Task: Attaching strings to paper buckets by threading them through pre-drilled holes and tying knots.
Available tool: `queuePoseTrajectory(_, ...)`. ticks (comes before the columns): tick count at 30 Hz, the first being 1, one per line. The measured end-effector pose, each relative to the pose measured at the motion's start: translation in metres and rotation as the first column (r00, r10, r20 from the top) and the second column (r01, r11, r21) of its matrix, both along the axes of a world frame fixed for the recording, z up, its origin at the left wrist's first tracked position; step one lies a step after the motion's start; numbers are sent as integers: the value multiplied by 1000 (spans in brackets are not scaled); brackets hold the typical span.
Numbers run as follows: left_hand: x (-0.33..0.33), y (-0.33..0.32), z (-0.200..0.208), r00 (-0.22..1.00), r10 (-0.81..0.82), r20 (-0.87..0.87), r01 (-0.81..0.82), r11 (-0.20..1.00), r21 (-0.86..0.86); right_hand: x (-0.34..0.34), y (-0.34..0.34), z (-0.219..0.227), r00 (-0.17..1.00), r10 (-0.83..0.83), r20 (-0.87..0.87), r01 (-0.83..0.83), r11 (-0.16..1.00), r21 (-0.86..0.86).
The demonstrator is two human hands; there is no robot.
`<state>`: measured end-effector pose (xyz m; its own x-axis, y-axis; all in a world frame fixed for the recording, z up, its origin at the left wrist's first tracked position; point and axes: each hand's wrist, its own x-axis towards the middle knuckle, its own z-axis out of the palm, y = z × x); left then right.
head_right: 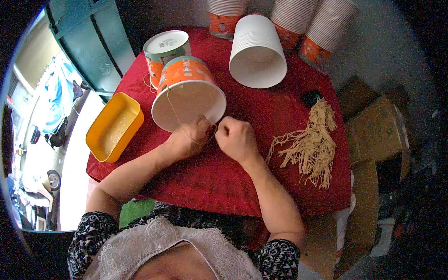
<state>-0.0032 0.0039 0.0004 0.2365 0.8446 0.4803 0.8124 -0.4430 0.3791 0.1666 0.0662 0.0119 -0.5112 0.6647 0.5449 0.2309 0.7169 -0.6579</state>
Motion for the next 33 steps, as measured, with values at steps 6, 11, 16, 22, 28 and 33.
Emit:
queuePoseTrajectory(6, -2, 3, 2, 996, -20, 86, 21, 1000, -16, -3, -4, 6, 967, -199, 159, 236, 933, -270)
queuePoseTrajectory(11, 1, 3, 2, 985, 13, 169, 0, 997, -73, -5, -9, -6, 977, -179, 119, 198, 966, -169)
queuePoseTrajectory(16, -6, 1, 2, 961, 12, 276, 16, 995, -97, -9, -12, -10, 984, -173, -50, 165, 977, -134)
queuePoseTrajectory(22, -4, 4, 2, 957, 19, 289, 16, 993, -119, -21, -24, -16, 987, -142, -74, 127, 977, -171)
queuePoseTrajectory(28, -2, 2, 1, 950, -2, 311, 39, 993, -113, -22, -18, -26, 993, -96, -66, 82, 977, -196)
queuePoseTrajectory(33, -11, 2, 0, 883, 33, 468, 95, 964, -248, -19, -21, -15, 995, -101, 20, 102, 990, -99)
